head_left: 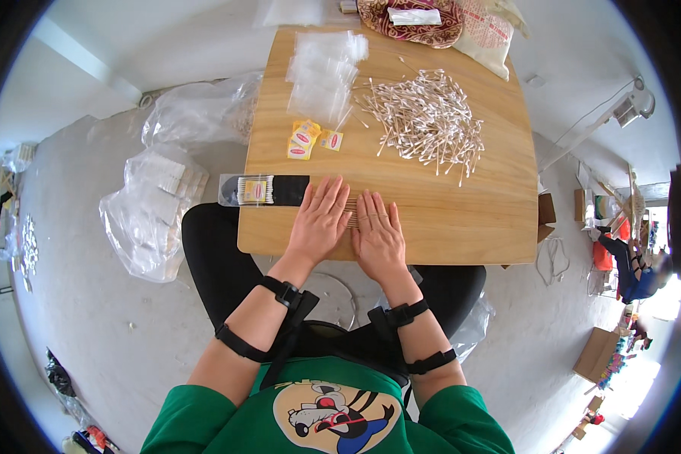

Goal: Manually aligning and packaging cotton swabs into small plastic bags.

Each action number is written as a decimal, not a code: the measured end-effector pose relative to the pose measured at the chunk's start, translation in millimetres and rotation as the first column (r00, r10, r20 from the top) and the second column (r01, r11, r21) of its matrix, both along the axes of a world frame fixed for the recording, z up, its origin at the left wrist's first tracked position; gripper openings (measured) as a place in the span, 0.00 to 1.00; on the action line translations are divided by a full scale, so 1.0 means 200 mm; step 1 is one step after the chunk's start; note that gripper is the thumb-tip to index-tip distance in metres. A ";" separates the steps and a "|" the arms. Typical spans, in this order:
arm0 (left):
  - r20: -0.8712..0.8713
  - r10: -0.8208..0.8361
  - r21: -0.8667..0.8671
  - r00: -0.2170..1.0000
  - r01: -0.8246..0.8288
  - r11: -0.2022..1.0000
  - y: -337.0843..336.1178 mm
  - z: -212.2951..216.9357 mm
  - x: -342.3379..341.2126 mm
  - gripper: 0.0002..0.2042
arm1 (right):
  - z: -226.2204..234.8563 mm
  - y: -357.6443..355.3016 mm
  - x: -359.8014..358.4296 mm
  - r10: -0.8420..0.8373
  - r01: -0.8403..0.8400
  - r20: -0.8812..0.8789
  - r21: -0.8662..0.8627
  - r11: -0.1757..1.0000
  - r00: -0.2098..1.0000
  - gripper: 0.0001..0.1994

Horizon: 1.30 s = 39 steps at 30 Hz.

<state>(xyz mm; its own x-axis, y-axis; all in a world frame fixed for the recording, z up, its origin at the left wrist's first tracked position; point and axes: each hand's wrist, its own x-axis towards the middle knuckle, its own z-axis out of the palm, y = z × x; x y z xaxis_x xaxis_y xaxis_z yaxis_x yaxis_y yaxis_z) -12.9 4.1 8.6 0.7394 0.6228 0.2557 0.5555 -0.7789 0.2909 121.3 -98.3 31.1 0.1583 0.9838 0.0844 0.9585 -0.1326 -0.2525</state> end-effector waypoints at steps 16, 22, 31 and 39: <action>-0.005 -0.050 -0.030 0.999 0.050 0.998 -0.04 0.01 -0.02 0.27 | -0.04 0.02 -0.03 0.000 -0.001 0.033 0.052 0.999 0.999 0.30; 0.050 -0.069 -0.065 0.996 0.072 0.995 -0.03 0.00 -0.02 0.27 | -0.02 0.05 -0.02 0.004 -0.005 0.017 0.052 0.999 1.000 0.30; 0.028 0.005 -0.131 1.000 -0.001 0.991 -0.03 0.00 0.00 0.24 | -0.04 0.07 -0.03 0.004 -0.006 0.055 0.041 0.999 0.998 0.28; -0.009 0.019 -0.119 1.000 -0.020 0.993 -0.04 0.01 0.01 0.25 | -0.03 0.08 -0.03 0.001 -0.002 0.034 0.008 1.000 0.999 0.29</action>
